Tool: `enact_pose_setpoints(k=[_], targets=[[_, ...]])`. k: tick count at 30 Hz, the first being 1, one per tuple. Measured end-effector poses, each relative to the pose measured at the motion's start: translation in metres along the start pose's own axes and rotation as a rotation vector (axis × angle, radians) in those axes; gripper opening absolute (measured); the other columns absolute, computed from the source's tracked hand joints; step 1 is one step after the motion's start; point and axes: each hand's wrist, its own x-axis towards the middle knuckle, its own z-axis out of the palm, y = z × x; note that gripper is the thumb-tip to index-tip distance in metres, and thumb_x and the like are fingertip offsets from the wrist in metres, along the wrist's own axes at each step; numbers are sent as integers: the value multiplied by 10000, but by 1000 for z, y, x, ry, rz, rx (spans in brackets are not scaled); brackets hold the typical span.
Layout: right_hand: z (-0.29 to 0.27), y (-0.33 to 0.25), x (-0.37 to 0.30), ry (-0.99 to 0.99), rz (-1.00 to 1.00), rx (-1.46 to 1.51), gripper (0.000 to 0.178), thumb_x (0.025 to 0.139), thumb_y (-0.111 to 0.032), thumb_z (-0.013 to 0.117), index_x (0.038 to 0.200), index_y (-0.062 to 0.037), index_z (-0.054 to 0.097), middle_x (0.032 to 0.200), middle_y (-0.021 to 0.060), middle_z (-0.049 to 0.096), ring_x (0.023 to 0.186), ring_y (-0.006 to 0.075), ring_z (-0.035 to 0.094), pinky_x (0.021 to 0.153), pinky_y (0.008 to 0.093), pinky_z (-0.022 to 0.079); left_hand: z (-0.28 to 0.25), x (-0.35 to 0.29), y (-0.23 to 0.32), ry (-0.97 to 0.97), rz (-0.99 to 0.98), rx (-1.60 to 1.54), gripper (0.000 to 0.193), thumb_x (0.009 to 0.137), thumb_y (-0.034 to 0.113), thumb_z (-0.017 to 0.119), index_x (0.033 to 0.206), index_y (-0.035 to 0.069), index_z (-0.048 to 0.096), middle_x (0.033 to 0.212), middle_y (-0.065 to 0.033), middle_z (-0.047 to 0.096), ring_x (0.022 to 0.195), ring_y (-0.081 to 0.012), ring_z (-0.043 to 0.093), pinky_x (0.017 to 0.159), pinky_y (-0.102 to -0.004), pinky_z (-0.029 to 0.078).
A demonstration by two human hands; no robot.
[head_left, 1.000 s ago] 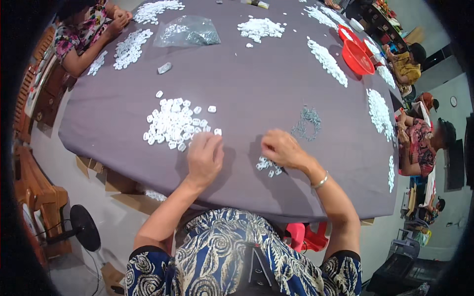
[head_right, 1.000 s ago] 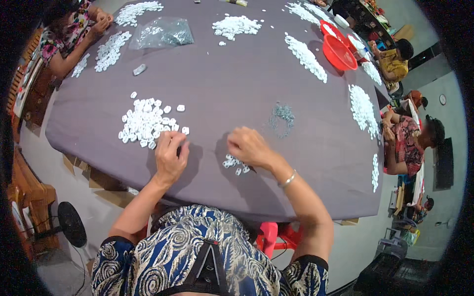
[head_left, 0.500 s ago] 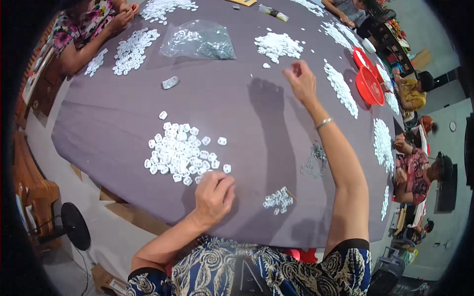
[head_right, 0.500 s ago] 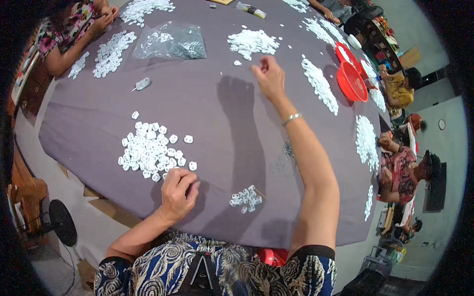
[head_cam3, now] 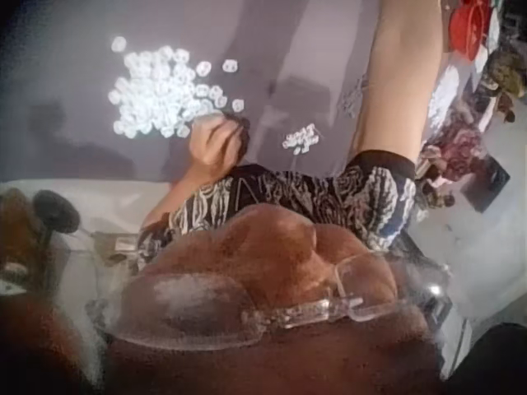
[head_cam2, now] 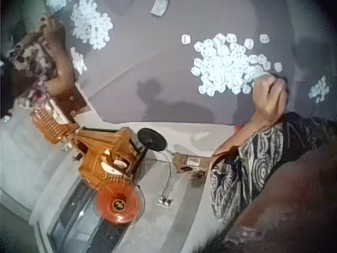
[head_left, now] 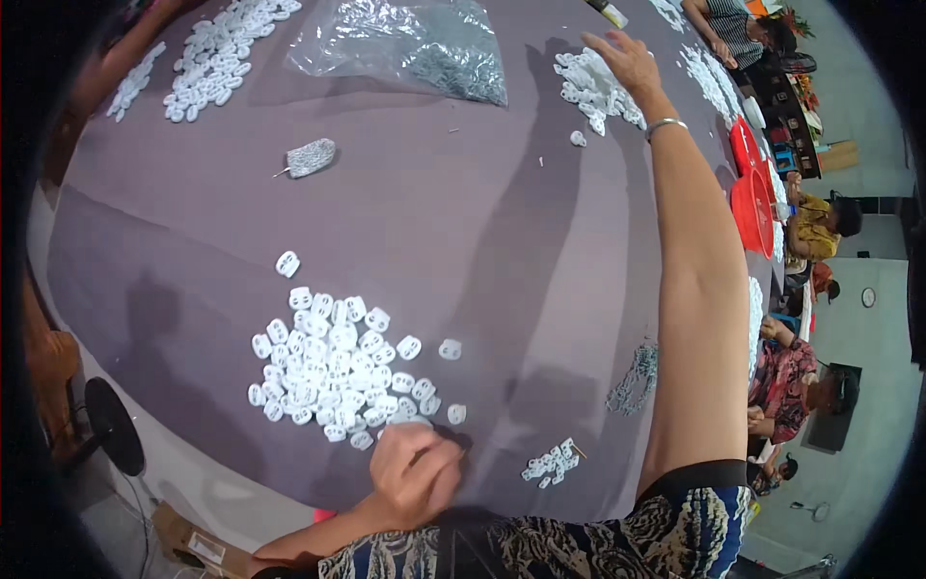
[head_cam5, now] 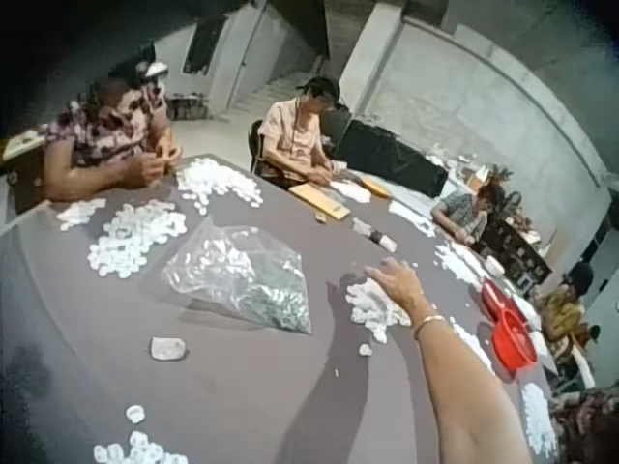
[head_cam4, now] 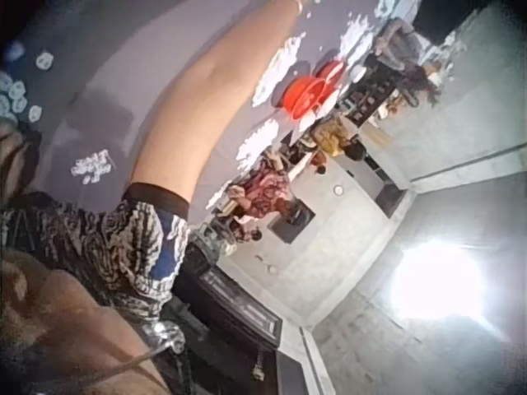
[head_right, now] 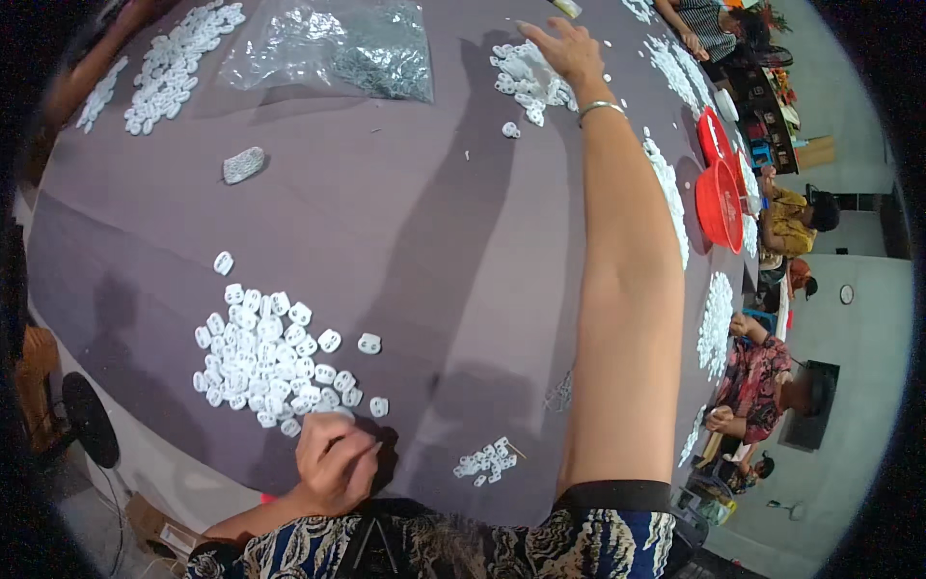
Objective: The person assembles small plastic components by joining pieces together by hand and using a thin stick, then sorts and groups the plastic pieces into piles across the table.
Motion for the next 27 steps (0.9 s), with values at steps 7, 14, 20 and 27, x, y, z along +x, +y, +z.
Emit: enact_pose_setpoints(k=[7,14,20,27], targets=[[16,-113,-49,-18,-189,-288,277,946,-374,500,1186,-374,638,1242,4,596,1144,328,543,970,446,449,-5,-1,0,-8,-68,23,210,645,-48,714,835,21,656,835,-101,553,763,-297,562,648,-379,452],[-2,-135,-105,171,47,58,251,915,-341,545,1052,-165,660,1127,110,593,1064,365,551,854,527,485,-2,1,1,-36,46,184,276,621,-40,704,879,42,650,877,-83,546,785,-285,561,654,-370,442],[-18,-148,-179,194,30,117,221,897,-327,587,995,-134,631,1061,113,580,1000,360,553,785,521,479,0,-4,7,-10,87,243,229,655,-55,716,849,22,625,856,-99,547,749,-293,532,637,-389,435],[-63,-175,-293,122,-39,127,172,877,-251,606,996,-125,608,1056,95,560,995,315,531,804,494,437,1,-9,6,4,164,263,224,658,-43,722,845,31,623,855,-90,539,749,-281,534,639,-384,440]])
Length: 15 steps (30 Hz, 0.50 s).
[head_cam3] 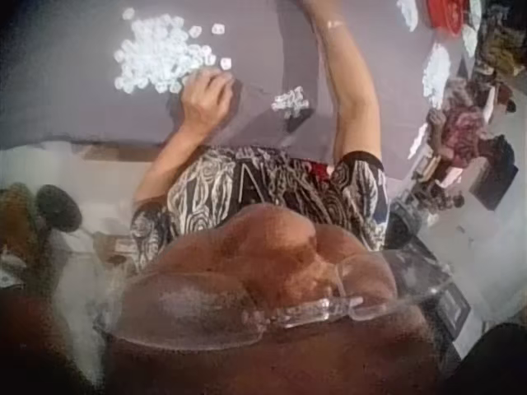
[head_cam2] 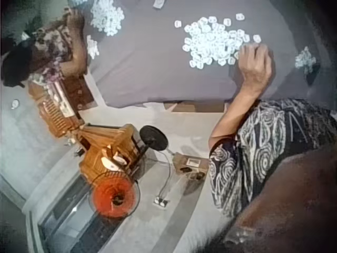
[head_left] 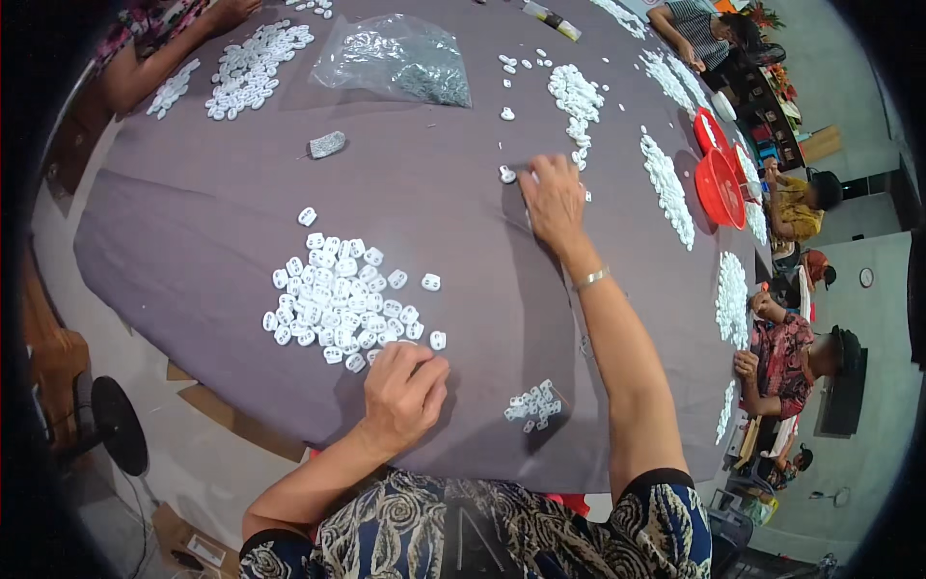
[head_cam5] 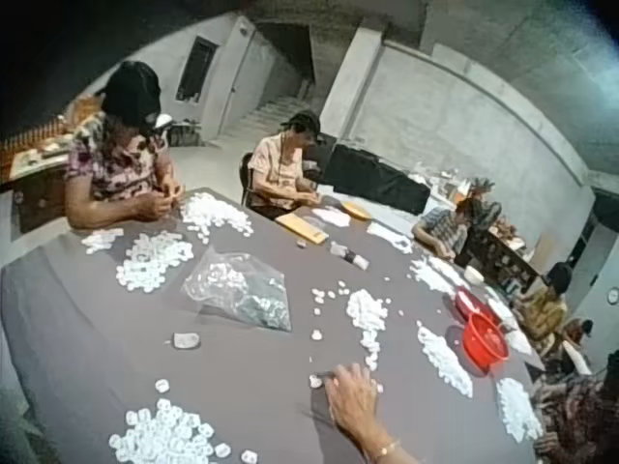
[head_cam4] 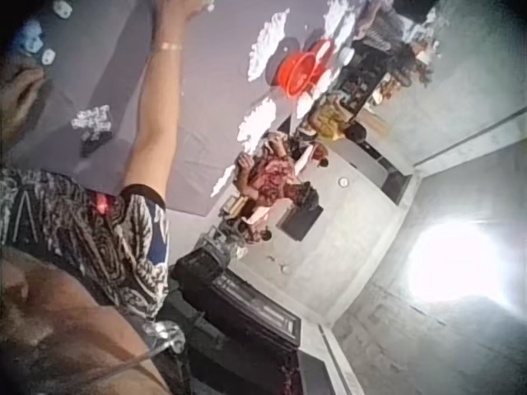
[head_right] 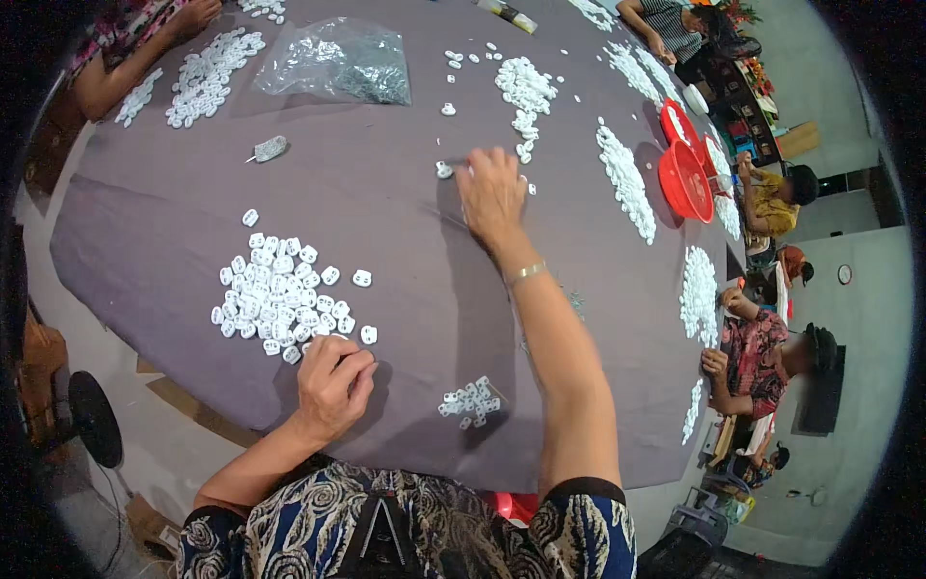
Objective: The person assembles small plastic components by joining pieces together by hand and using a thin stick, then sorts and groups the plastic pieces into piles across the table.
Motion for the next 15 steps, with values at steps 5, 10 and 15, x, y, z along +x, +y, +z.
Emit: enact_pose_setpoints(k=[5,10,15], targets=[[-48,-35,-82,-137,52,146,194,855,-202,640,1012,-98,594,1129,114,557,1020,333,509,827,468,412,2,-1,-4,-2,-28,-8,234,654,-50,720,849,30,621,849,-88,533,752,-276,536,635,-376,442],[-95,-48,-132,-345,-66,211,378,815,-255,710,1137,-86,606,1236,146,544,1066,360,502,872,475,419,0,1,-3,37,-4,-93,255,632,-77,709,845,30,617,830,-85,524,718,-278,524,612,-370,429],[-71,2,-21,-170,106,519,215,893,-210,603,946,-13,673,929,149,671,887,307,603,787,400,479,-2,2,-4,51,-44,-142,246,629,-83,712,829,31,625,808,-82,532,709,-273,534,613,-359,431]])
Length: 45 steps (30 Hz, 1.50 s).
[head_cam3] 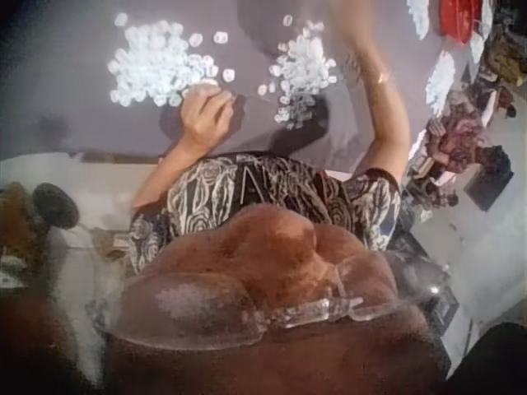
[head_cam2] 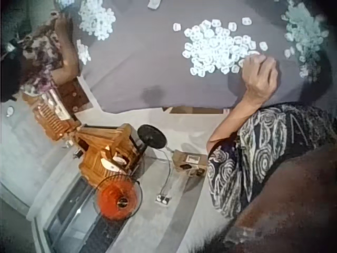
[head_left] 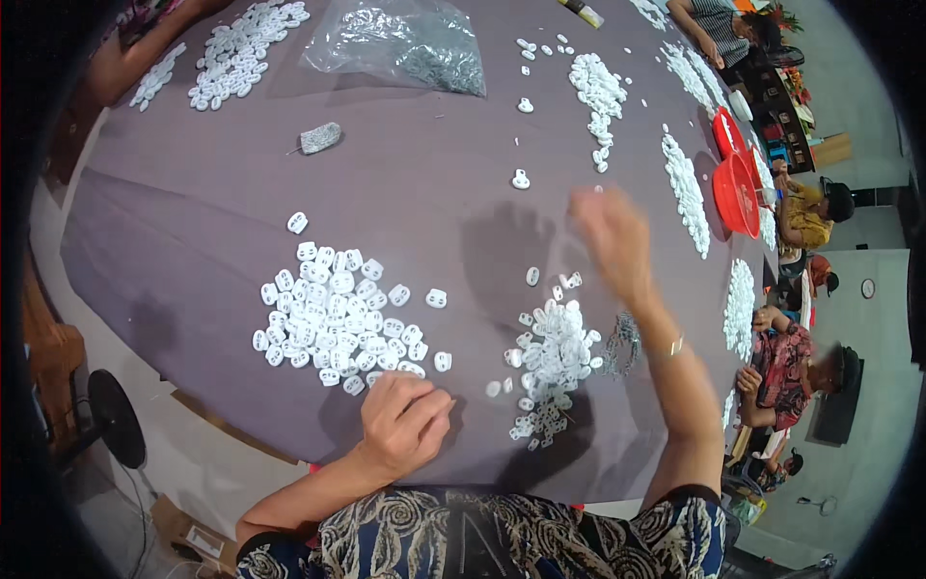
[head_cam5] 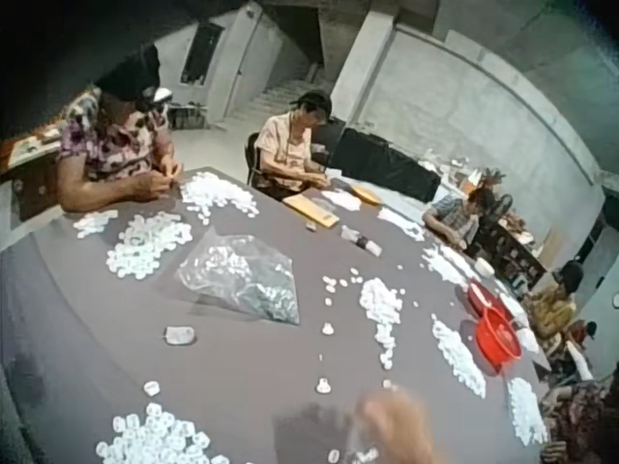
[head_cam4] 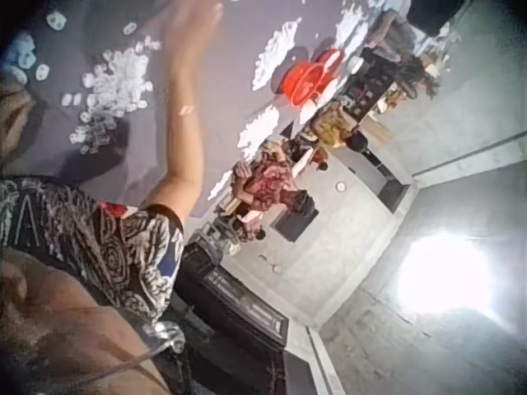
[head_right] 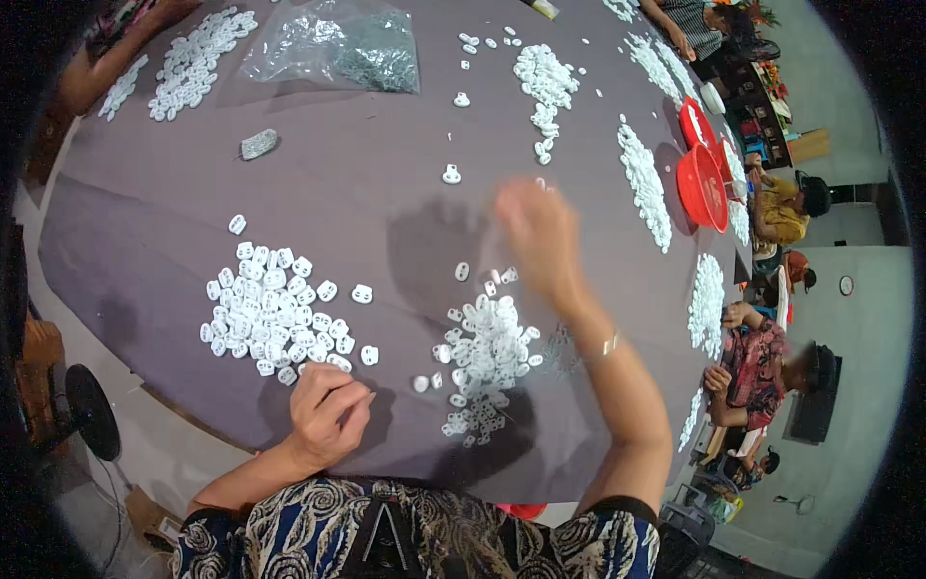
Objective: The person assembles small plastic components by joining pieces together by hand and using a thin stick, then sorts and groups the plastic pieces into piles across the table.
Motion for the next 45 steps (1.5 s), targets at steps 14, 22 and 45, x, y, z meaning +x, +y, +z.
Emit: enact_pose_setpoints(k=[14,22,45], targets=[[106,99,281,295,-286,-577,315,860,-336,663,1060,-93,674,1055,138,658,990,369,606,844,438,508,-4,5,-10,-57,-93,-81,238,629,-23,726,853,28,661,840,-85,552,742,-281,583,631,-359,470],[86,62,175,249,-351,-498,105,859,-155,621,925,-102,682,924,101,648,885,306,604,776,410,511,2,6,-5,-6,-7,-11,226,651,-78,708,836,23,626,810,-92,544,714,-286,555,611,-369,449],[17,-40,-146,-233,-411,-213,265,861,-106,625,1123,-64,611,1136,112,607,979,281,564,855,381,474,15,-2,6,-37,203,108,195,707,-101,678,846,20,614,836,-94,586,763,-279,582,654,-365,476]])
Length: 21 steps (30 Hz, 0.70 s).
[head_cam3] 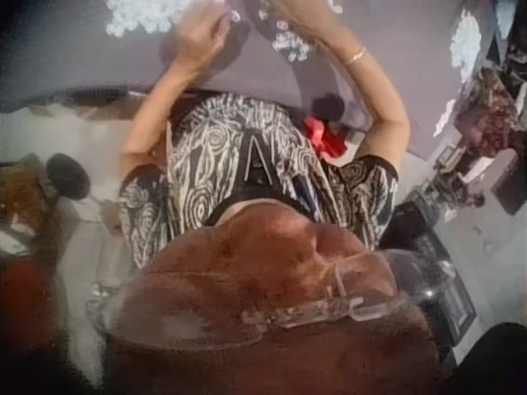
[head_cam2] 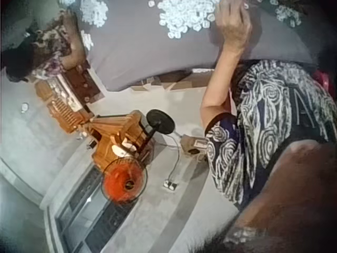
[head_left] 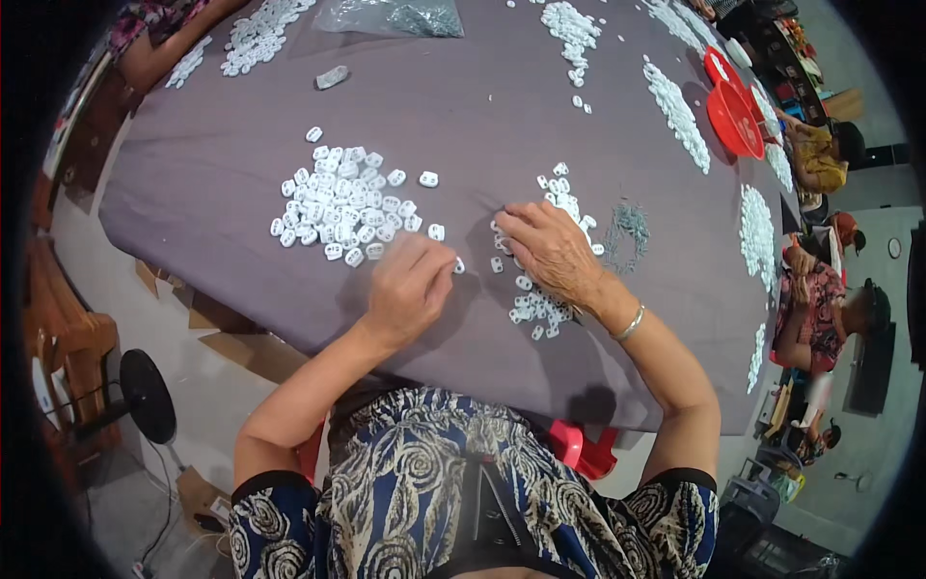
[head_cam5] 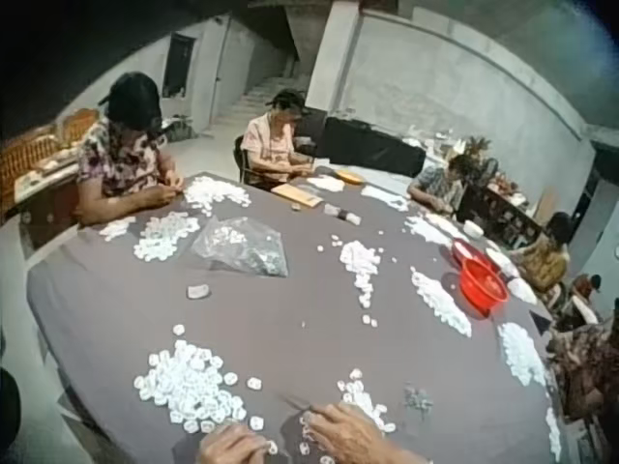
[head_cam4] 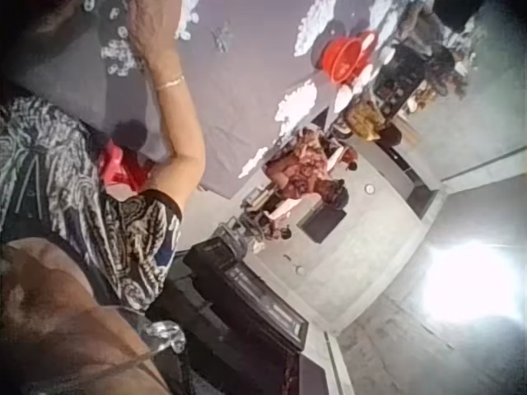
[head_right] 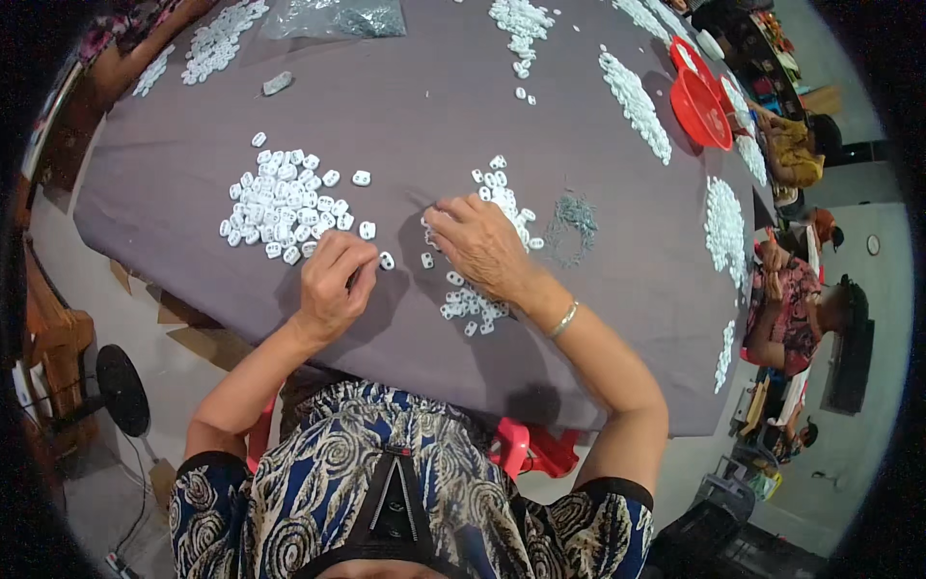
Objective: The person assembles small plastic components by joining pieces together by hand and using a thin stick, then sorts and groups the plastic pieces into piles across the table.
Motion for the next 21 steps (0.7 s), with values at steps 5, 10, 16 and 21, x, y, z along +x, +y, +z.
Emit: enact_pose_setpoints(k=[5,10,16,21], targets=[[-14,6,-21,213,-5,32,282,834,-76,644,1114,-50,617,1119,113,611,998,299,569,850,394,468,10,30,20,-192,-14,-68,237,754,-42,663,974,0,587,962,-128,586,917,-329,570,781,-406,473],[-13,78,5,480,126,90,198,826,-64,649,1022,-38,636,1003,119,638,937,299,591,808,397,480,38,46,8,-345,-21,-79,379,776,-30,648,1129,-8,513,1107,-171,522,1051,-365,516,889,-430,435],[-24,149,69,499,244,86,138,840,-95,639,968,-45,644,920,106,654,892,290,611,778,384,496,66,57,5,-416,-22,-16,507,797,49,667,1248,-36,452,1275,-202,452,1201,-396,442,1031,-469,374],[-29,210,133,552,261,-31,174,843,-165,639,976,-53,650,935,104,662,913,274,615,811,394,496,79,85,-10,-388,-36,40,516,826,155,679,1253,-29,457,1296,-211,432,1255,-393,401,1075,-480,337]])
